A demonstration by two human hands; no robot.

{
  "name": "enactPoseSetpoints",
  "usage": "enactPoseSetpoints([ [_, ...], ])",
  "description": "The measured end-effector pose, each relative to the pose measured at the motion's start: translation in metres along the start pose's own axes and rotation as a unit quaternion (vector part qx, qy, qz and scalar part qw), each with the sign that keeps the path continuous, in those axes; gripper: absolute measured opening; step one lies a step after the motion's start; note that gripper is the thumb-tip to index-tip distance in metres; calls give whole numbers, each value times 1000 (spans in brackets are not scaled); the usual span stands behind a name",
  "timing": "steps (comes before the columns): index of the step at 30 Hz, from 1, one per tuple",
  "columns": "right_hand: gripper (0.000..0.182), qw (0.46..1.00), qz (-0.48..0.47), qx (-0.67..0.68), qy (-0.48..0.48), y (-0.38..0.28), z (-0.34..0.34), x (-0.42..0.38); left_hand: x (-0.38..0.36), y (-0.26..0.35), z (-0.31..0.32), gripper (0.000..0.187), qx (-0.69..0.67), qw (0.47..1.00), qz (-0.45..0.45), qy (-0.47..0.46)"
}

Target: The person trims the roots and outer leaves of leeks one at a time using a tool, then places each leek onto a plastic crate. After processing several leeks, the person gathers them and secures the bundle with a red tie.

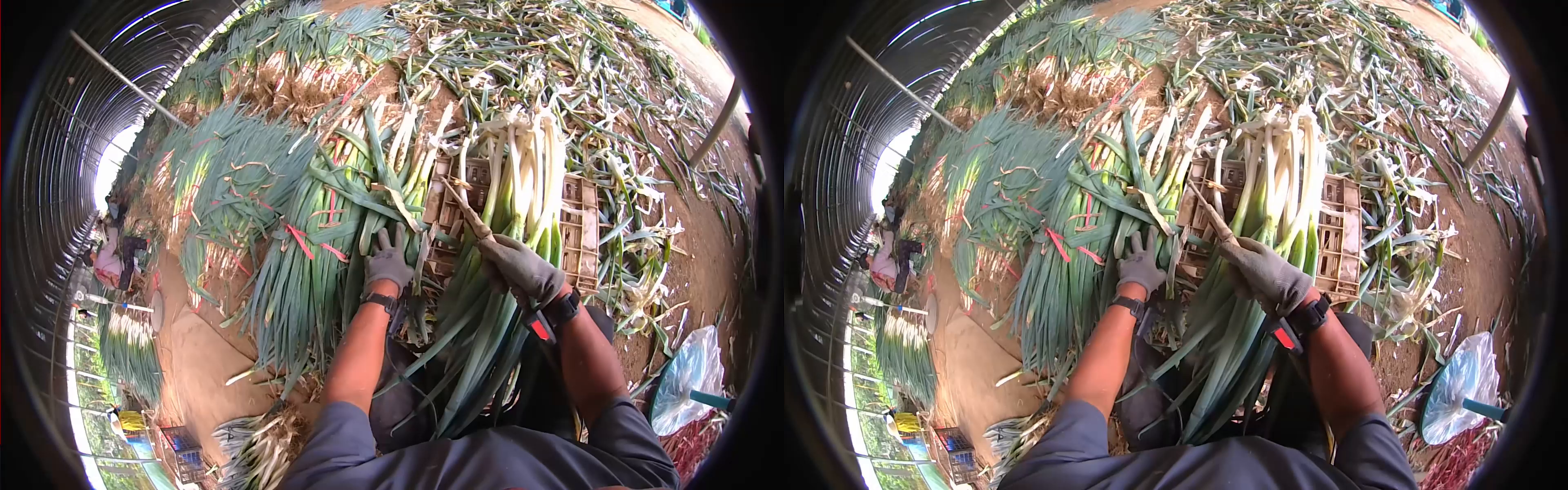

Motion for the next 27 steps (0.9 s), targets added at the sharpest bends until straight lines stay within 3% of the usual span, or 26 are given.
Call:
enactPoseSetpoints([
  [4,45,999,31,-31,6,-15,0,-11,9,-13,22,111,33,995,28,86],
  [6,46,1000,13,2,-1,-6,1,-8,22,-23,18,98,-11,1000,12,12],
  [9,47,1000,8,-5,-2,-15,-3,-14,43,-42,-47,82,-113,993,-34,5],
  [13,51,1000,11,-8,-12,-9,-3,-10,61,-73,-131,70,-276,952,131,-18],
  [15,52,1000,4,-18,3,-2,-1,-4,17,-49,-166,69,-293,950,72,-82],
  [16,52,1000,3,-22,10,1,-1,-5,-3,-41,-167,68,-300,946,42,-116],
  [19,55,995,29,-88,-34,-14,2,-19,-38,-40,-85,77,-348,927,118,-81],
  [20,59,991,3,-129,-27,5,3,-9,-65,-11,-93,86,-234,963,18,-133],
  [21,60,984,9,-175,-29,4,7,-12,-66,-11,-53,92,-186,976,34,-105],
  [23,62,963,14,-268,-27,-5,14,-16,-89,11,-32,91,-87,991,55,-83],
  [27,68,912,5,-408,-38,-10,24,-12,-87,27,-46,59,10,995,88,36],
])
Point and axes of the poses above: each hand's wrist, its own x-axis towards the middle knuckle, its own z-axis out of the palm, y = z × x, the point moved 1 cm from there along x, towards the middle knuckle, and after that the axes turned 5 degrees about -x, right-handed, at the moved point
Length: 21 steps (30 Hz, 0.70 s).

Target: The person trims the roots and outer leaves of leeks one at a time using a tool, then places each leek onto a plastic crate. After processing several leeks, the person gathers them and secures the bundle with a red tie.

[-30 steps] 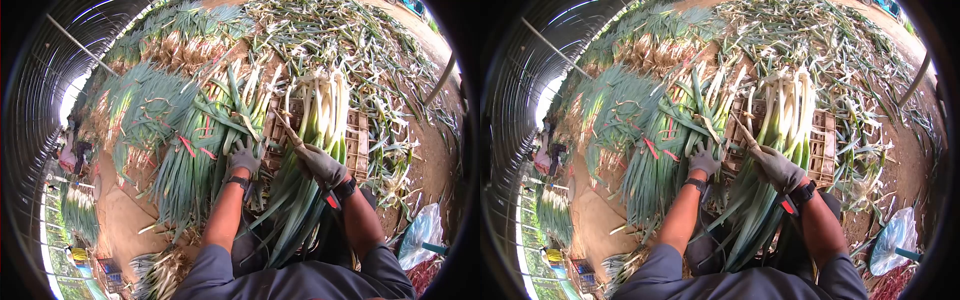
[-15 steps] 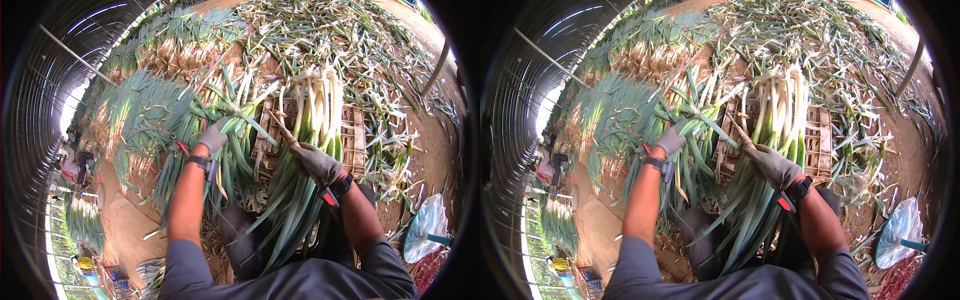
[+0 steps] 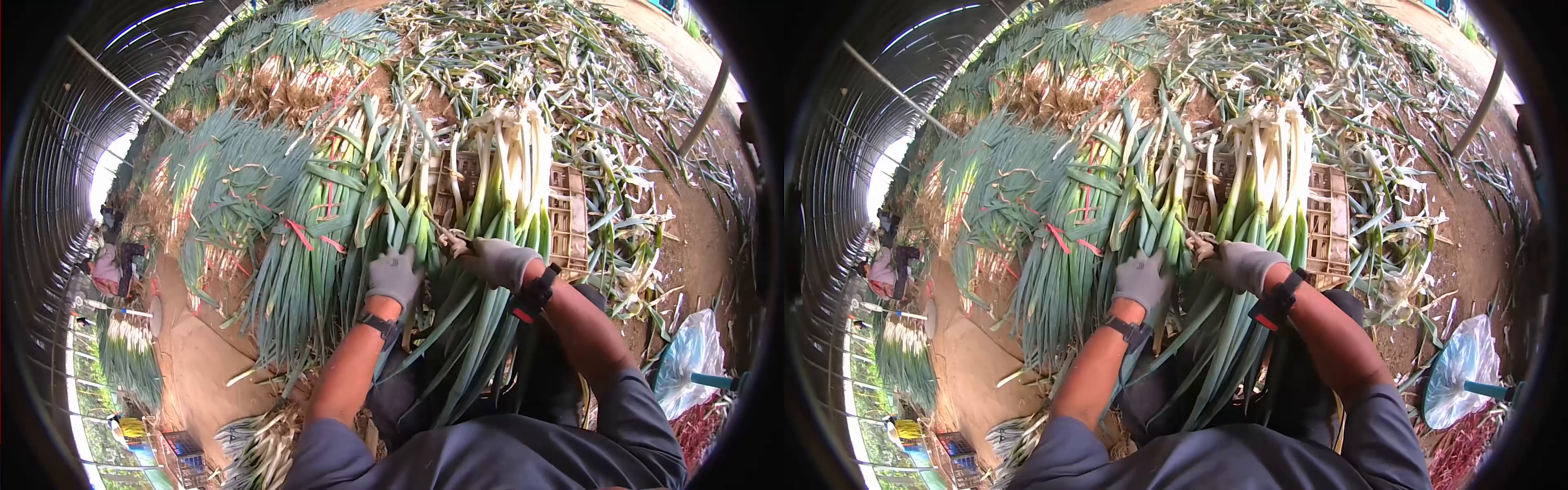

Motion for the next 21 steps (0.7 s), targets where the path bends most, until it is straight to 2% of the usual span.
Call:
enactPoseSetpoints([
  [2,69,999,31,-25,-8,-12,-1,0,12,-2,-7,40,39,995,26,84],
  [3,69,998,47,-39,-11,-16,-2,1,20,-2,-7,25,0,993,27,117],
  [6,70,998,51,-49,1,-21,-4,14,49,-7,-5,20,-9,988,56,147],
  [7,67,996,23,-58,61,-18,1,24,57,-7,-3,18,-9,987,62,147],
  [10,64,997,64,-46,-4,-16,0,39,89,-2,21,19,-3,994,-5,108],
  [14,60,996,86,6,2,-23,-9,51,128,-10,58,35,4,980,25,200],
  [15,60,997,80,-2,7,-20,-8,58,132,-10,59,46,5,979,20,205],
  [18,61,997,71,-7,14,-14,-15,70,150,-7,59,41,-33,995,-42,87],
  [21,62,995,92,26,10,-24,-25,66,171,-5,52,44,-107,988,-109,21],
])
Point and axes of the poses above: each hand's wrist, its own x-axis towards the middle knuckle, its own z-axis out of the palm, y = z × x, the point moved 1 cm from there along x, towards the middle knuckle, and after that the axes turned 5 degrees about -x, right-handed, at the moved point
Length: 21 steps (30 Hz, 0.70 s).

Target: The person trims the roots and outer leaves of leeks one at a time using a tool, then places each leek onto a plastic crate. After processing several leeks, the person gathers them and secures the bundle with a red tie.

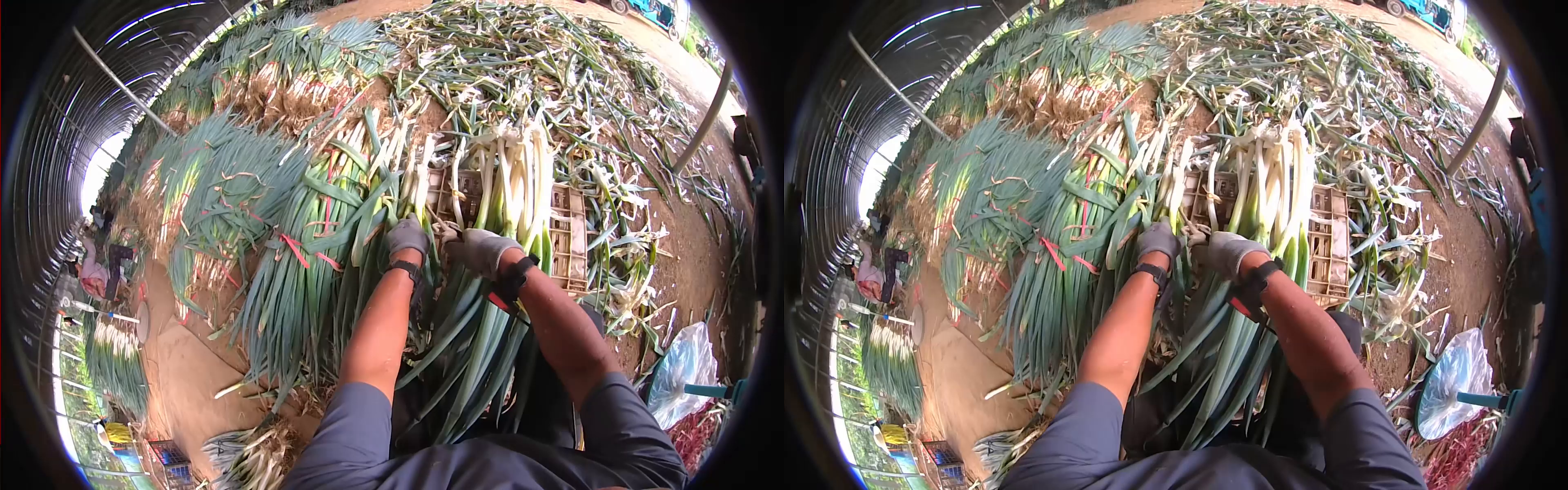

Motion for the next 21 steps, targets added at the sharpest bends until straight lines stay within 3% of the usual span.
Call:
enactPoseSetpoints([
  [2,63,1000,21,18,5,-14,-6,-9,-2,6,-11,43,-60,997,-40,-17],
  [5,61,996,-27,-20,81,5,7,24,2,-5,-17,42,-145,984,5,-104],
  [9,59,996,-41,38,72,7,1,16,-32,-15,-35,52,-303,942,68,-130],
  [13,59,999,-12,11,51,13,3,10,-78,-26,-33,53,-332,929,91,-135],
  [17,61,996,-4,16,83,3,3,-13,-113,-37,-18,51,-431,884,109,-144],
  [21,62,997,29,27,62,-9,3,-22,-159,-31,-34,48,-408,897,93,-145],
])
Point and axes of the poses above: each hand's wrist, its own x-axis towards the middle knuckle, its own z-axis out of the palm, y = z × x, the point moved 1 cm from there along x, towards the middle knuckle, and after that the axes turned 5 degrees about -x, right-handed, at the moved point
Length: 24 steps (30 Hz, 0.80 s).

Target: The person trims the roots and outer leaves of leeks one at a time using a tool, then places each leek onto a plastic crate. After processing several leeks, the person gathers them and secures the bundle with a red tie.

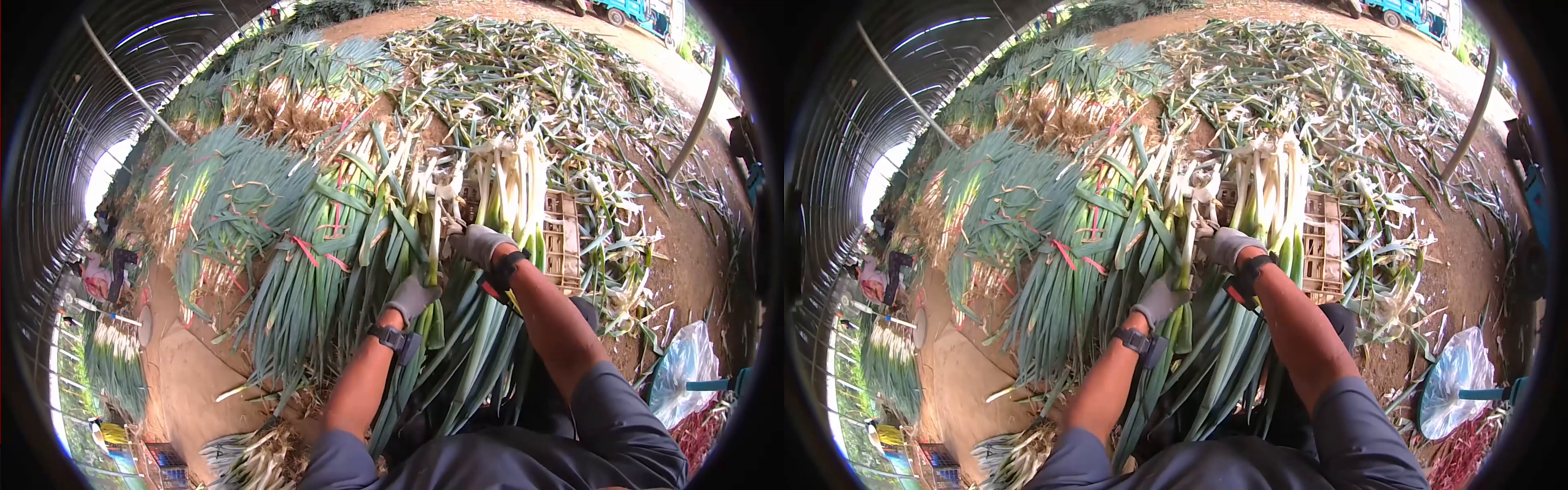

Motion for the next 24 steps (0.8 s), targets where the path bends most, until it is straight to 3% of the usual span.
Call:
enactPoseSetpoints([
  [5,65,998,5,-56,31,8,21,38,-26,-6,6,57,20,999,31,22],
  [8,66,995,-27,-62,76,14,27,53,-32,-16,13,68,93,993,-57,45],
  [9,67,994,-38,-57,85,11,27,44,-33,-21,13,69,64,996,-39,41],
  [14,65,997,-21,71,15,20,19,29,-43,-8,-1,76,-62,998,16,3],
  [17,61,984,-53,169,-33,43,10,16,-49,16,-14,72,-132,990,22,40],
  [18,59,976,-70,200,-48,46,7,4,-49,20,-17,70,-167,984,23,54],
  [19,56,945,-80,316,-16,40,7,-18,-55,48,-24,65,-155,986,20,60],
  [20,55,946,-76,314,-9,42,-4,-32,-36,30,-30,59,-145,988,25,54],
  [22,51,948,-66,312,6,55,-21,-49,-23,52,-42,57,-246,968,55,17],
  [24,48,890,-87,447,-12,82,-18,-44,-7,81,-34,67,-257,963,80,19],
])
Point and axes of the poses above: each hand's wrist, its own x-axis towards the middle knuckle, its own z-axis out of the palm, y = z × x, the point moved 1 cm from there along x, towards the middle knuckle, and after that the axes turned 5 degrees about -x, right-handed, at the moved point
